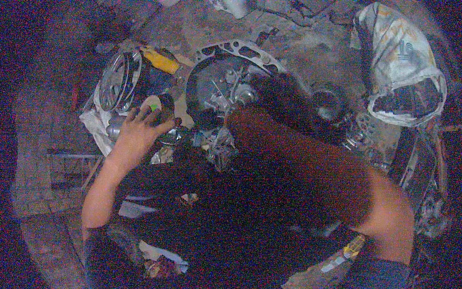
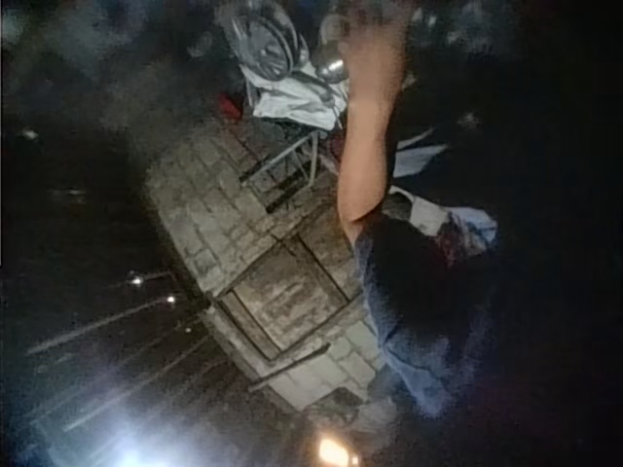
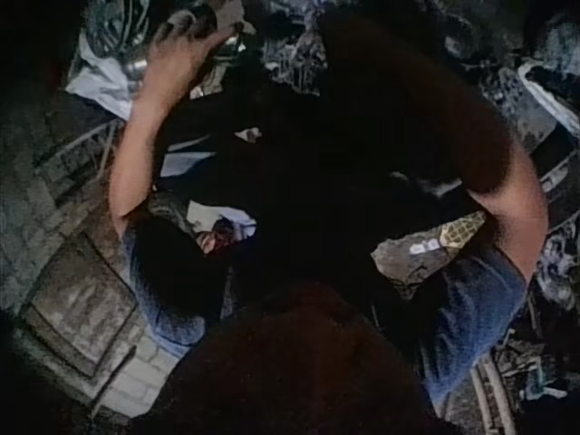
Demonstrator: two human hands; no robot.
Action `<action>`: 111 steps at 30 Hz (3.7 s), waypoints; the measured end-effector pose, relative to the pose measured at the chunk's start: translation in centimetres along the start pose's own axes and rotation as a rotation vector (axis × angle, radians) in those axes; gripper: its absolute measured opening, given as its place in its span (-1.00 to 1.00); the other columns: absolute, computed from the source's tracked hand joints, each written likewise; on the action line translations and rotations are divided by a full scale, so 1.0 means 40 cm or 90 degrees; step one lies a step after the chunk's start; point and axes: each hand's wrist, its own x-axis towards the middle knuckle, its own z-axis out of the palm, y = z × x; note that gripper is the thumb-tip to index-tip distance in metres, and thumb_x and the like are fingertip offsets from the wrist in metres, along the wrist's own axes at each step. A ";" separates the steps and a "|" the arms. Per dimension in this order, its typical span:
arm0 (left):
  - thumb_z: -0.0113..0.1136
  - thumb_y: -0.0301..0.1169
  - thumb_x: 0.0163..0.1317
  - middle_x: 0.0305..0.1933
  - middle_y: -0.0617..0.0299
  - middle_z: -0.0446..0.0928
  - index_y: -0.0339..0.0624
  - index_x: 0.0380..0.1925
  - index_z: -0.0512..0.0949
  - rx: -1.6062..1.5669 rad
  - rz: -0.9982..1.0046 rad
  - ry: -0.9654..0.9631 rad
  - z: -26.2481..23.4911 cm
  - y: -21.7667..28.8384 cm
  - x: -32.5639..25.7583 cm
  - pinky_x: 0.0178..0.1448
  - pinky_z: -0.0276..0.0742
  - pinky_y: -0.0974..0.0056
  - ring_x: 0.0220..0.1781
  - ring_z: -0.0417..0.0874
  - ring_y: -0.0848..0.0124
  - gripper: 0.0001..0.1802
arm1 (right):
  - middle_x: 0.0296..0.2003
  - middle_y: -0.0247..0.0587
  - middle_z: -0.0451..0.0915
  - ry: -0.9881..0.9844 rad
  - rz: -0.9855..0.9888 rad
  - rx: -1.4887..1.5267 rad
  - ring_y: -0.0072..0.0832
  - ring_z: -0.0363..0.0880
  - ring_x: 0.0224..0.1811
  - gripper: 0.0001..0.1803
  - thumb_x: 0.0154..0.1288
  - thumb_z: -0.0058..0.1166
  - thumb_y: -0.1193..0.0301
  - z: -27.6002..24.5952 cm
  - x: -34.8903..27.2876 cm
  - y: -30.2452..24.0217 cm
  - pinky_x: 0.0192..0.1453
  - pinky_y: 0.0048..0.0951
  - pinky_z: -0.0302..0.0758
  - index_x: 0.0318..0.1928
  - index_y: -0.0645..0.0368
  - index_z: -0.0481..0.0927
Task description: The person is assembling a motorcycle engine, specifically attaching a cylinder head to the crankcase. They use a plastic bottle to apply liquid to the gasket and then use their hands to align and press the metal components together.
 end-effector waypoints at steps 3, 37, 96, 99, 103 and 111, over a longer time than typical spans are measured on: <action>0.12 -0.44 0.25 0.09 0.06 0.62 0.38 0.24 0.54 0.001 -0.001 -0.016 -0.013 -0.008 -0.005 0.33 0.39 -0.07 0.24 0.59 0.08 -0.44 | -0.28 0.13 0.71 0.015 -0.041 0.021 0.10 0.73 -0.14 -0.80 0.15 0.15 0.44 -0.009 0.001 -0.015 0.03 0.10 0.65 -0.21 0.16 0.70; 0.05 -0.35 0.31 0.24 0.03 0.57 0.48 0.23 0.53 0.047 -0.039 -0.028 -0.046 0.030 0.023 0.37 0.44 -0.19 0.34 0.55 -0.06 -0.49 | -0.23 0.21 0.62 0.170 -0.042 0.122 0.15 0.64 -0.15 -0.72 0.33 0.14 0.25 0.076 -0.018 0.031 -0.06 0.10 0.59 -0.16 0.22 0.59; 0.58 -0.39 -0.03 0.20 -0.28 0.55 -0.40 0.52 -0.04 -0.549 -0.232 0.075 0.128 -0.068 0.036 0.39 0.41 0.06 0.27 0.57 -0.13 0.21 | -0.35 0.13 0.69 0.037 0.001 -0.004 0.12 0.71 -0.25 -0.74 0.29 0.12 0.25 0.034 -0.006 0.007 -0.17 0.12 0.64 -0.25 0.21 0.65; 0.58 -0.38 -0.03 0.14 -0.24 0.60 -0.42 0.51 -0.03 -0.466 -0.205 0.142 0.138 -0.077 0.048 0.38 0.43 0.06 0.27 0.60 -0.07 0.20 | -0.36 0.11 0.69 0.021 0.005 0.034 0.10 0.71 -0.27 -0.75 0.31 0.13 0.23 0.018 -0.015 0.000 -0.20 0.13 0.61 -0.24 0.17 0.66; 0.60 -0.36 -0.05 0.14 -0.20 0.62 -0.46 0.48 0.00 -0.549 -0.228 0.152 0.125 -0.075 0.075 0.32 0.50 0.06 0.21 0.65 -0.06 0.20 | -0.36 0.11 0.69 0.057 -0.009 0.044 0.10 0.71 -0.28 -0.75 0.33 0.12 0.23 0.080 0.006 0.029 -0.20 0.11 0.61 -0.23 0.17 0.67; 0.62 -0.36 -0.04 0.17 -0.14 0.62 -0.36 0.51 0.01 -0.667 -0.226 0.107 0.154 -0.076 0.106 0.32 0.51 0.11 0.21 0.67 0.03 0.20 | -0.34 0.10 0.69 0.032 0.013 0.029 0.10 0.71 -0.24 -0.77 0.32 0.12 0.27 0.060 -0.007 0.009 -0.14 0.09 0.63 -0.25 0.18 0.67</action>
